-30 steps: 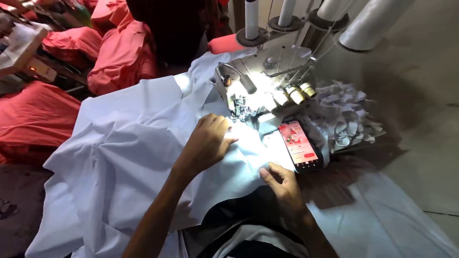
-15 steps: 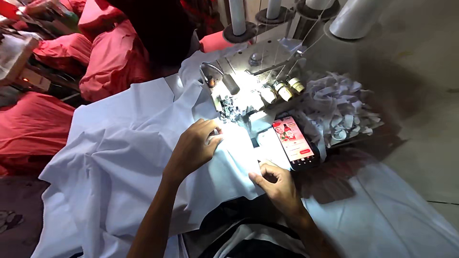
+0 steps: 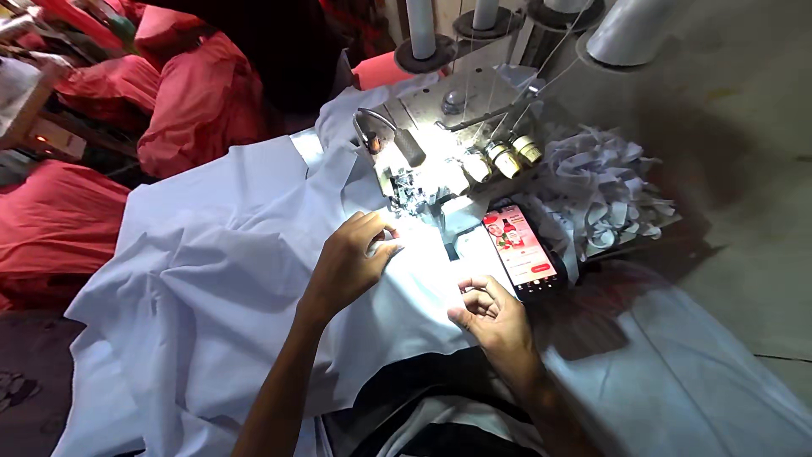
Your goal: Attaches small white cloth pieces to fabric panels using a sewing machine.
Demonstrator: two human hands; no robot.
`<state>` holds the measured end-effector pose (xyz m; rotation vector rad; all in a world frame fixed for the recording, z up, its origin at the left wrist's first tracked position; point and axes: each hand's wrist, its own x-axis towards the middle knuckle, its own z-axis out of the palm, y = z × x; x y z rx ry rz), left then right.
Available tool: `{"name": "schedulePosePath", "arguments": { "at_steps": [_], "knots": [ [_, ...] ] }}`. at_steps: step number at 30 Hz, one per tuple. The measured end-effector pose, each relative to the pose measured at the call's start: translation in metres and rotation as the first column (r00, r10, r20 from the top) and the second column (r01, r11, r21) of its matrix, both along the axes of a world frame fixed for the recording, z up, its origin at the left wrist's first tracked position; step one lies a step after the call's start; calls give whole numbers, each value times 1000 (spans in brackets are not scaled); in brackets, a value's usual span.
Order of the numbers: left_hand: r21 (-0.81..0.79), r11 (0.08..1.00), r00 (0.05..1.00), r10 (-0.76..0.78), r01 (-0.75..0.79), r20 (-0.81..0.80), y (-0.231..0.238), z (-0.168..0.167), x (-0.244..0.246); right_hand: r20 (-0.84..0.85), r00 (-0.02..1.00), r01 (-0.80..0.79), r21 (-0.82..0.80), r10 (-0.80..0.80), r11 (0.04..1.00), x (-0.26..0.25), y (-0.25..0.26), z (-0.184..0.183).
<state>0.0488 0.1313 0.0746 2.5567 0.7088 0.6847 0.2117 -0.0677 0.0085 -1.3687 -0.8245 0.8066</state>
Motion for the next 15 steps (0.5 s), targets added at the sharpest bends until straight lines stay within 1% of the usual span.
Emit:
{"name": "schedulePosePath", "arguments": {
  "at_steps": [5, 11, 15],
  "knots": [
    [5, 1000, 1000, 2, -2, -7, 0, 0, -1, 48, 999, 11, -51, -9, 999, 1, 0, 0],
    [-4, 1000, 1000, -21, 21, 0, 2, 0, -3, 124, 992, 34, -152, -15, 988, 1, -2, 0],
    [3, 1000, 1000, -23, 23, 3, 2, -1, -3, 127, 992, 30, -115, -15, 993, 1, -1, -1]
  ]
}}
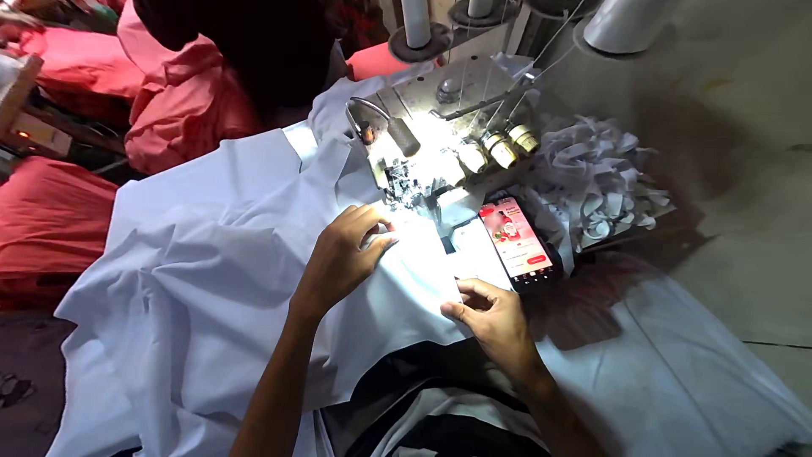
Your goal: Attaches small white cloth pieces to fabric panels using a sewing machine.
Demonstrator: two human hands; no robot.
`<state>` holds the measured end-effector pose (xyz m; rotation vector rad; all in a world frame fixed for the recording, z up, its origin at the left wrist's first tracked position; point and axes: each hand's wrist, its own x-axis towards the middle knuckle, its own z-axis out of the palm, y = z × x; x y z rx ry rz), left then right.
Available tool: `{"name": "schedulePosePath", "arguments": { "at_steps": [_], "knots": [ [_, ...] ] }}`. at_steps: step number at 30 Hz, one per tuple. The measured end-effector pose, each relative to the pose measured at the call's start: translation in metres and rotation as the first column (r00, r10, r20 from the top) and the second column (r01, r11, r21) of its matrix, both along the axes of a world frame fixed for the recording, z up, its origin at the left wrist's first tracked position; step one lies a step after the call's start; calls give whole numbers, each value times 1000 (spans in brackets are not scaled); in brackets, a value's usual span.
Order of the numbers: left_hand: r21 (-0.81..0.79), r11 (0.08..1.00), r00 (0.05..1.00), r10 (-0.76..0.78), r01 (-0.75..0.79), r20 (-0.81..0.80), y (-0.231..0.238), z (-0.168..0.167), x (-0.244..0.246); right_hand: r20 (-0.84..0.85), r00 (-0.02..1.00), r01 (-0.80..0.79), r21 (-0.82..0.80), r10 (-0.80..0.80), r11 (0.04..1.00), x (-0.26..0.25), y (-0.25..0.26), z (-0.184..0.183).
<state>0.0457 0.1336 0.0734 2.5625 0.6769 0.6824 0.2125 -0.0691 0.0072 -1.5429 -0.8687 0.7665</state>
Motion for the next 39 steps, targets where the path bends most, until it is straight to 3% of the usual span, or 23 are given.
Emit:
{"name": "schedulePosePath", "arguments": {
  "at_steps": [4, 10, 19, 39],
  "knots": [
    [9, 1000, 1000, 8, -7, -4, -1, 1, 1, 54, 998, -41, 10, 40, 999, 1, -4, -3],
    [54, 995, 995, 89, -87, -35, -6, 0, 2, 228, 972, -26, -144, 59, 989, -2, -21, -12],
    [-22, 979, 979, 202, -203, -35, -10, -1, 7, 44, 992, -118, 7, 118, 993, 1, -19, -4],
    [-45, 952, 951, 300, -304, -78, -6, 6, 7, -59, 991, -120, 29, 121, 992, 5, -10, 1]
  ]
}}
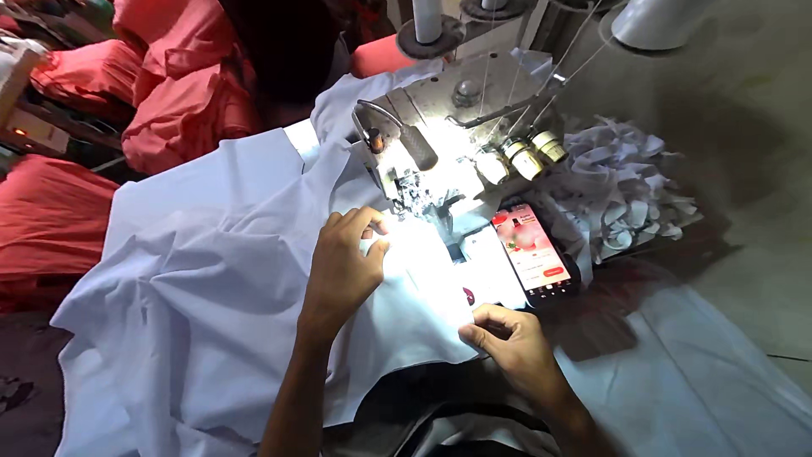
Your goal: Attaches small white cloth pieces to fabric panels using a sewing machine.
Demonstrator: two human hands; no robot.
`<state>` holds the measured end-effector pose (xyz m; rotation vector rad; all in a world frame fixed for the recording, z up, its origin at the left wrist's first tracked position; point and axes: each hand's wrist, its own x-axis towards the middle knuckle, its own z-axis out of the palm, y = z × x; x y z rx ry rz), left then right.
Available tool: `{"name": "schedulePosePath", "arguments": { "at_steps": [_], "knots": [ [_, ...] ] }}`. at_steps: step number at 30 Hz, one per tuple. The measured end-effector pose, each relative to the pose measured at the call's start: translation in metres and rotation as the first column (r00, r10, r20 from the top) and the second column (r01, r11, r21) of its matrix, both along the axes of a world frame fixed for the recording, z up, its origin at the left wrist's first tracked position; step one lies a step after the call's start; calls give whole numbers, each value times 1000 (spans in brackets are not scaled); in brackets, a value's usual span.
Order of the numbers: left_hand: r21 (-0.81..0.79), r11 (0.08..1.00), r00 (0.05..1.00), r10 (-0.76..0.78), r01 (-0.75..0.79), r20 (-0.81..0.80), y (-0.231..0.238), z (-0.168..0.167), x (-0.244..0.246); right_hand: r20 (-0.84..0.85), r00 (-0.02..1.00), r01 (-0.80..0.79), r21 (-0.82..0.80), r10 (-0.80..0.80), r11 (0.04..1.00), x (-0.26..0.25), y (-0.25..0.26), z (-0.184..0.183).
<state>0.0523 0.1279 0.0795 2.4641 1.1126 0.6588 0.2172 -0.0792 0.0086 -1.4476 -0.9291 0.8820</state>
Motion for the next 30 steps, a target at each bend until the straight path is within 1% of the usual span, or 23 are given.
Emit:
{"name": "schedulePosePath", "arguments": {
  "at_steps": [3, 10, 14, 21, 23, 26, 28, 29, 30],
  "knots": [
    [0, 1000, 1000, 22, -22, 5, 6, 0, -2, -4, 1000, -11, 1, 11, 1000, 1, 5, 1],
    [-4, 1000, 1000, -6, 6, -23, 20, 5, 3, -11, 1000, 1, 37, -1, 999, 3, 18, 1],
    [-45, 999, 999, 8, -10, -42, 20, 8, 0, -20, 999, -25, 43, 26, 999, 3, 16, 2],
    [-33, 999, 999, -17, 16, -31, 19, 6, -3, -9, 998, -54, 71, 54, 996, 3, 10, 0],
    [13, 999, 999, -43, 43, -29, 19, 3, -5, 21, 998, -66, 62, 65, 996, 5, 6, -2],
    [192, 981, 999, -41, 42, -9, 8, -4, -10, 66, 996, -70, 40, 67, 997, 5, 2, -6],
    [307, 952, 999, -9, -3, 37, -16, -6, -15, 80, 995, -56, 5, 55, 998, 6, 1, -7],
    [322, 947, 995, -14, -17, 94, -34, -8, -18, 86, 995, -47, -12, 47, 999, 6, 1, -7],
    [277, 961, 984, -43, -7, 172, -56, -11, -21, 92, 995, -31, -29, 33, 999, 6, 0, -7]
  ]
}}
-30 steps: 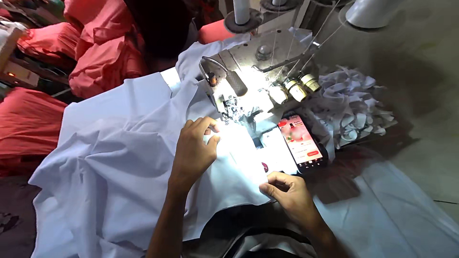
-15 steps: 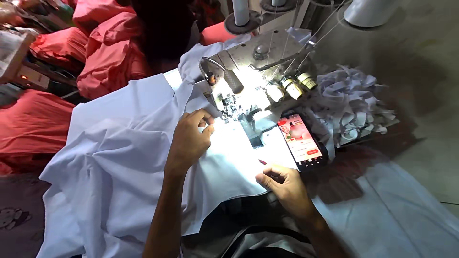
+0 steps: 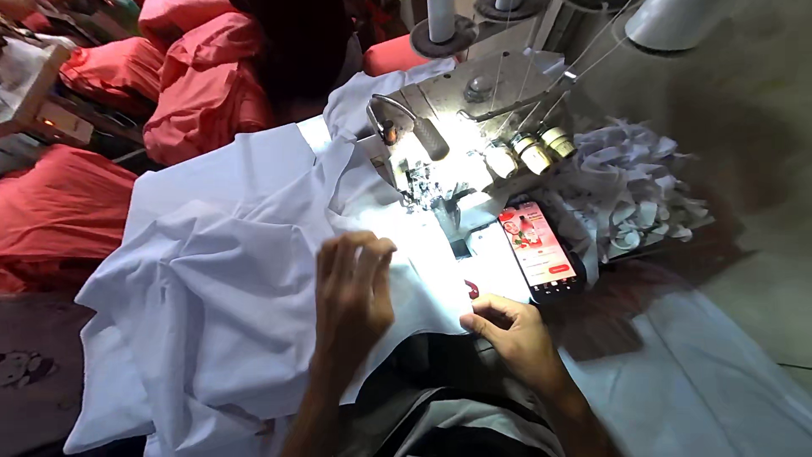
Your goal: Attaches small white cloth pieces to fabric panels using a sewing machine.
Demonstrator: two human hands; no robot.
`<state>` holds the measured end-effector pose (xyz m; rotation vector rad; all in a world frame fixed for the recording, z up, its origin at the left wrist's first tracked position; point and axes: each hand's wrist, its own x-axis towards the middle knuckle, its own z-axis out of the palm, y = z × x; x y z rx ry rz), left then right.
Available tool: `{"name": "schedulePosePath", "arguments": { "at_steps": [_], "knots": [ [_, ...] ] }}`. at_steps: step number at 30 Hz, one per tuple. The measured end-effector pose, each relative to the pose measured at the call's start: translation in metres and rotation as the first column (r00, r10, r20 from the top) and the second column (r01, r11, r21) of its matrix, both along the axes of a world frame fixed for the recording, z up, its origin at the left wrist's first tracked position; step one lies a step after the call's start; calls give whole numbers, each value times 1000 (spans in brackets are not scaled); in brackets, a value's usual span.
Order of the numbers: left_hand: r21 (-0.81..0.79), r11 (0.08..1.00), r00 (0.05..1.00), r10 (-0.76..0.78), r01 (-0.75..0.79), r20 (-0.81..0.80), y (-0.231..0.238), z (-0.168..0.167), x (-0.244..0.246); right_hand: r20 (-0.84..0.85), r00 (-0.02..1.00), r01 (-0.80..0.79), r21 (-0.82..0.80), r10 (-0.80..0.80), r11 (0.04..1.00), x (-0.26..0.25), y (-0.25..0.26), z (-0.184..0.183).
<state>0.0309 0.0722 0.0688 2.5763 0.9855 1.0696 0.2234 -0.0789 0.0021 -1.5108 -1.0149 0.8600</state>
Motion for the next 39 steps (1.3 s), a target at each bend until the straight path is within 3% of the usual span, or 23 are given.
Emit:
{"name": "schedulePosePath", "arguments": {
  "at_steps": [2, 3, 5, 6, 8, 11, 12, 14, 19, 22, 24, 28, 32, 35, 39],
  "knots": [
    [-313, 924, 971, -174, 219, 166, -48, -9, -7, 9, 1000, 29, -23, -29, 999, 0, 0, 3],
    [-526, 771, 932, -264, 359, 249, -67, -17, -11, 7, 999, 39, -24, -39, 999, 0, 0, 5],
    [-811, 312, 857, -330, 495, 396, -90, -48, -16, -28, 999, 39, -10, -39, 999, 0, 0, 8],
    [-850, 148, 846, -279, 505, 454, -98, -66, -15, -47, 998, 34, -7, -34, 999, 0, 0, 9],
    [-817, 29, 817, -18, 576, 576, -111, -95, -10, -67, 998, 19, -10, -20, 1000, 0, 0, 11],
    [-669, 58, 553, 513, 741, 657, -121, -105, 4, -91, 996, 8, -18, -9, 1000, 1, 0, 13],
    [-645, 83, 465, 624, 760, 628, -122, -101, 9, -104, 994, 7, -20, -9, 1000, 3, -1, 13],
    [-676, 150, 401, 706, 721, 584, -118, -90, 19, -137, 991, 3, -24, -7, 1000, 6, 0, 14],
    [-794, 287, 443, 705, 535, 554, -113, -82, 31, -172, 985, -25, -54, 15, 998, 7, 4, 10],
    [-802, 314, 490, 660, 508, 569, -119, -88, 32, -184, 970, -185, -116, 162, 976, 21, 0, 15],
    [-803, 344, 505, 640, 486, 579, -121, -90, 36, -92, 966, -253, -143, 241, 957, 47, -2, 24],
    [-793, 365, 522, 606, 488, 601, -121, -91, 34, 348, 937, 39, -44, -21, 998, 128, 6, 47],
    [-783, 323, 565, 553, 532, 612, -122, -92, 28, 641, 705, 352, 52, -302, 934, 228, 35, 57],
    [-766, 303, 585, 506, 567, 634, -123, -97, 22, 719, 642, 398, -19, -264, 917, 290, 56, 58],
    [-749, 262, 601, 464, 608, 650, -123, -103, 16, 707, 695, 350, -175, -131, 920, 326, 68, 61]
  ]
}}
